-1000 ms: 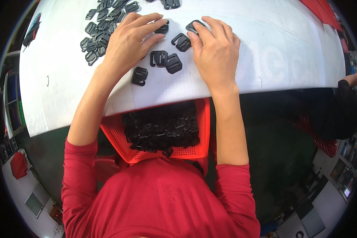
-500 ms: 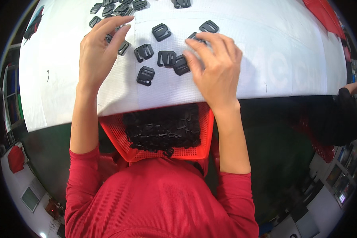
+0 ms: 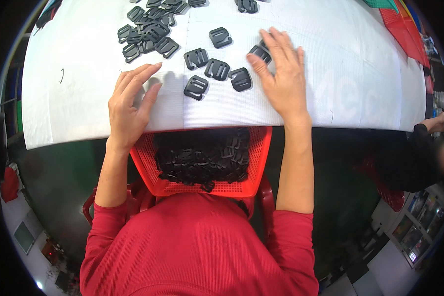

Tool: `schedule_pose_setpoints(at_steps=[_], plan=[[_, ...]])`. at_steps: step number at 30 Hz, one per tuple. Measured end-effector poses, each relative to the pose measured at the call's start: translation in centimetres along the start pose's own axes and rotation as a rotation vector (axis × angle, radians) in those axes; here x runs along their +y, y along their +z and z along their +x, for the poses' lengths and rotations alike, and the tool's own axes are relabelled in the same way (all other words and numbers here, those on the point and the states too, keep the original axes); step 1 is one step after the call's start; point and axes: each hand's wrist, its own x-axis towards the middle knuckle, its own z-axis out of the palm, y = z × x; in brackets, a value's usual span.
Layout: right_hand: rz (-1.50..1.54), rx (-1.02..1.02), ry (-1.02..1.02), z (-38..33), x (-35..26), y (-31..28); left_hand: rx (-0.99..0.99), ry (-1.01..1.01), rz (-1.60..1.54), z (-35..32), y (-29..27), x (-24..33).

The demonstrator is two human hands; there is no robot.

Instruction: The person sorts small black plastic parts on a white table, picking them up from a red basket and arranging them into rows. The person repeatedly transfers parts from the basket to the table and organizes them by hand.

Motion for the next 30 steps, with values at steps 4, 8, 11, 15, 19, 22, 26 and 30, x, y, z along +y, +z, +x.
schedule_pose_setpoints(at_steps=[4,8,11,15,19,22,26,30], plan=[[-0.018,-0.031,-0.107,1.2,-3.7,1.9,0.05,-0.04,-0.084,-0.3,0.4,-0.4],[-0.09,-0.089,-0.239,1.6,-6.2,3.6,0.081,-0.082,-0.139,-0.4,0.1,-0.1],[0.019,-0.199,-0.357,-0.1,-7.5,3.1,0.131,-0.036,0.033,-0.5,-0.8,-1.9],[0.166,-0.407,-0.465,-4.7,-9.0,0.9,0.148,-0.099,0.159,1.0,-1.4,-4.7],[0.493,-0.523,-0.384,-7.4,-10.3,-0.8,0.056,-0.101,0.279,3.0,0.7,-5.8],[0.397,-0.189,-0.333,-5.5,-9.6,-0.5,-0.016,-0.008,0.217,3.8,2.6,-4.2],[0.234,0.06,-0.168,-2.4,-8.0,0.9,-0.087,0.108,-0.05,3.2,3.9,-1.0],[0.075,0.085,-0.18,-1.9,-6.3,1.7,0.027,0.002,-0.275,2.9,2.2,0.8]])
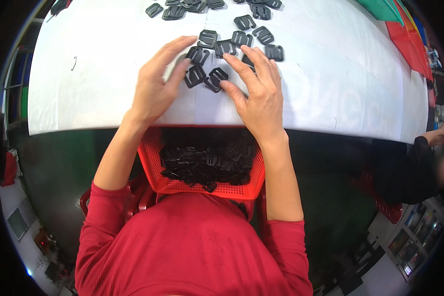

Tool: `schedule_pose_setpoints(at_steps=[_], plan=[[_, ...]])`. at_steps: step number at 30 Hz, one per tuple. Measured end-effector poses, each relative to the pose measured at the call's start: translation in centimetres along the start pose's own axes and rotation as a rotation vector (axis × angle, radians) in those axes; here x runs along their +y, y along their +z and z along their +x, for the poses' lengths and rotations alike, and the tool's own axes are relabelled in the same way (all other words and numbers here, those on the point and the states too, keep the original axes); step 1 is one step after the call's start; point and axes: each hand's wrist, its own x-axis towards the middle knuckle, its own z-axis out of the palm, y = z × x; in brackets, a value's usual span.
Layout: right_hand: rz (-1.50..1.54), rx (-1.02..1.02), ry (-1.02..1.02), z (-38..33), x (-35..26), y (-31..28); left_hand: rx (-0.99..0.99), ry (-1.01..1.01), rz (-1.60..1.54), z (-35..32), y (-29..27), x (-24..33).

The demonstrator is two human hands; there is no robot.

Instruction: The person sorts small black plastic parts on a white table, picking them up from a red basket and arranging them into rows. The person repeatedly transfers parts from the basket to the table and organizes them by hand.

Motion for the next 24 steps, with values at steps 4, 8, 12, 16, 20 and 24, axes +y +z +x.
schedule_pose_setpoints(at_steps=[4,8,12,16,20,24], plan=[[-0.038,0.111,0.035,-0.4,1.0,-0.1,0.03,0.015,0.207,-1.5,-1.5,0.2],[-0.098,-0.061,-0.149,-0.3,-1.9,-0.1,-0.092,0.241,0.457,-2.5,-0.5,0.4],[-0.173,0.096,-0.212,-0.2,-0.7,1.0,-0.091,0.085,0.31,-2.4,-0.6,-0.4],[0.179,-0.276,0.084,-0.2,-2.3,-2.5,-0.216,-0.159,0.143,-2.2,-1.9,1.1],[-0.023,-0.053,0.023,1.5,-1.0,-1.8,-0.033,0.131,0.372,-0.6,-1.5,-0.3],[-0.25,0.058,-0.154,3.8,0.1,0.5,-0.046,0.299,0.529,1.0,-0.2,-0.9]])
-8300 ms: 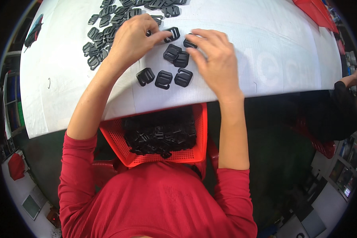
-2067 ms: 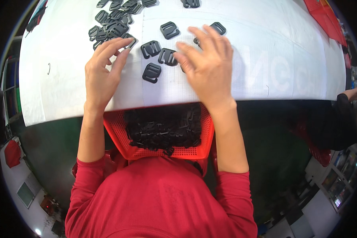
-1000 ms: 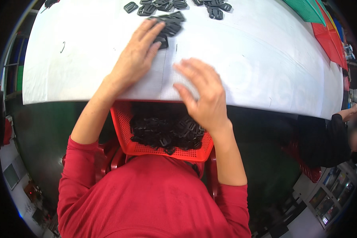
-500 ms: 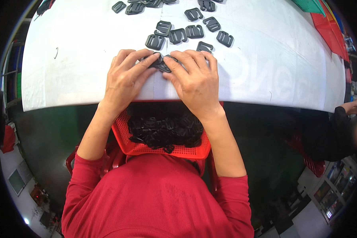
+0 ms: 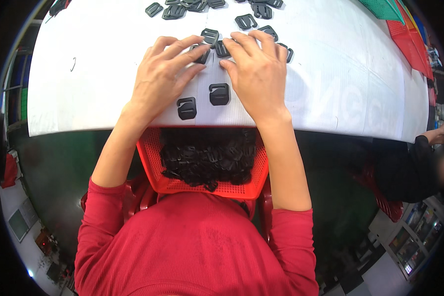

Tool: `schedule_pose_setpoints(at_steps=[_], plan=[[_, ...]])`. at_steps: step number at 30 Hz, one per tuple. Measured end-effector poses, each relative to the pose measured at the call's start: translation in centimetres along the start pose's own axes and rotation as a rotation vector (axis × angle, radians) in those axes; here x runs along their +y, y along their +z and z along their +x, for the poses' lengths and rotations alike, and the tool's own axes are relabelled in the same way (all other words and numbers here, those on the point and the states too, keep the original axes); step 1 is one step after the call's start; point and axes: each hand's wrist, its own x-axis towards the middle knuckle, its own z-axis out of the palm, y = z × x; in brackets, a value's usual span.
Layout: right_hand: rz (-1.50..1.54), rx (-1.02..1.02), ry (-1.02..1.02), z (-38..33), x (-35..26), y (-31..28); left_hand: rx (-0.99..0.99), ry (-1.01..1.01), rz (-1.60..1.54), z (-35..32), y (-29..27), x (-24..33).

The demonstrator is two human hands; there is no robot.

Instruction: The person sorts small black plastic parts on a white table, picking them up from a red basket and arranging them into rows. The person repeatedly transfers parts from the basket to the table and organizes them by hand.

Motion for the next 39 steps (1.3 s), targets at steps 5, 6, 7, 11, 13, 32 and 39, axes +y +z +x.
schedule_pose_setpoints(at_steps=[5,6,7,11,13,32,39], plan=[[0.068,-0.052,0.025,-0.1,0.3,0.8,-0.055,-0.032,0.072,-0.7,-0.2,-0.4],[0.215,-0.136,0.115,-0.1,-0.4,0.0,-0.067,-0.051,0.072,-0.9,-0.4,-0.8],[0.36,-0.217,0.207,-0.1,-0.8,-0.8,-0.078,-0.067,0.07,-1.0,-0.6,-1.1],[0.16,-0.03,0.136,-0.3,0.5,-0.6,-0.014,-0.054,0.05,0.4,-0.1,-1.5],[0.011,0.005,0.131,-0.2,1.3,-0.2,-0.014,0.005,0.059,1.6,0.5,-1.3],[0.439,-0.204,0.378,4.7,5.1,0.8,0.071,-0.307,-0.247,1.6,2.1,-3.6],[0.217,-0.082,0.427,-0.8,7.4,-3.3,0.162,-0.439,-0.414,1.5,1.8,-3.2]])
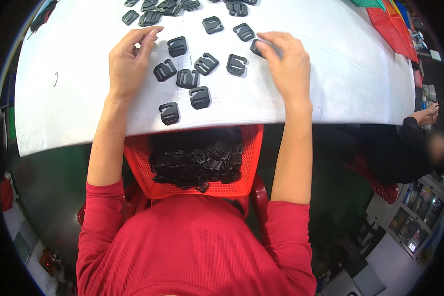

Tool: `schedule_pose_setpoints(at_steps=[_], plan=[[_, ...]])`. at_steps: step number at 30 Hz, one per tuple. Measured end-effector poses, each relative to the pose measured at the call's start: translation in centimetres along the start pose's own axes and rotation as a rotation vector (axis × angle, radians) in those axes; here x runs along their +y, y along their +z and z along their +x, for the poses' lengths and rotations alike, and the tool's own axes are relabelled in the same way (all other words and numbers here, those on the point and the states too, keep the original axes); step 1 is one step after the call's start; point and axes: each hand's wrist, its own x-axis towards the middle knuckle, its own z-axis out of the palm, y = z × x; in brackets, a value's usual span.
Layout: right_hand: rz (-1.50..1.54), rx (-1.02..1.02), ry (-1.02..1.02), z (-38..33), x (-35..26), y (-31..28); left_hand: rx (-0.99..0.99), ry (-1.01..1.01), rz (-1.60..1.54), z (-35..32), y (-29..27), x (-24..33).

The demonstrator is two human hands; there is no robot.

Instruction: The person sorts small black plastic parts on a white table, picking them up from a red basket and arranging them into rows. The person repeatedly transfers parts from the basket to the table and organizes them by hand.

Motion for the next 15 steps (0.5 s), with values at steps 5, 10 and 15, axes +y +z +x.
schedule_pose_setpoints(at_steps=[5,10,15], plan=[[0.017,0.019,-0.078,-3.9,-1.1,0.7,0.017,0.036,0.046,0.0,-0.1,-0.5],[-0.187,0.077,-0.296,-4.2,-1.8,2.3,0.014,0.031,0.012,0.0,-0.1,-0.5],[0.136,-0.021,-0.077,-3.8,-3.0,1.8,-0.004,0.01,-0.005,0.0,-0.2,-0.1]])
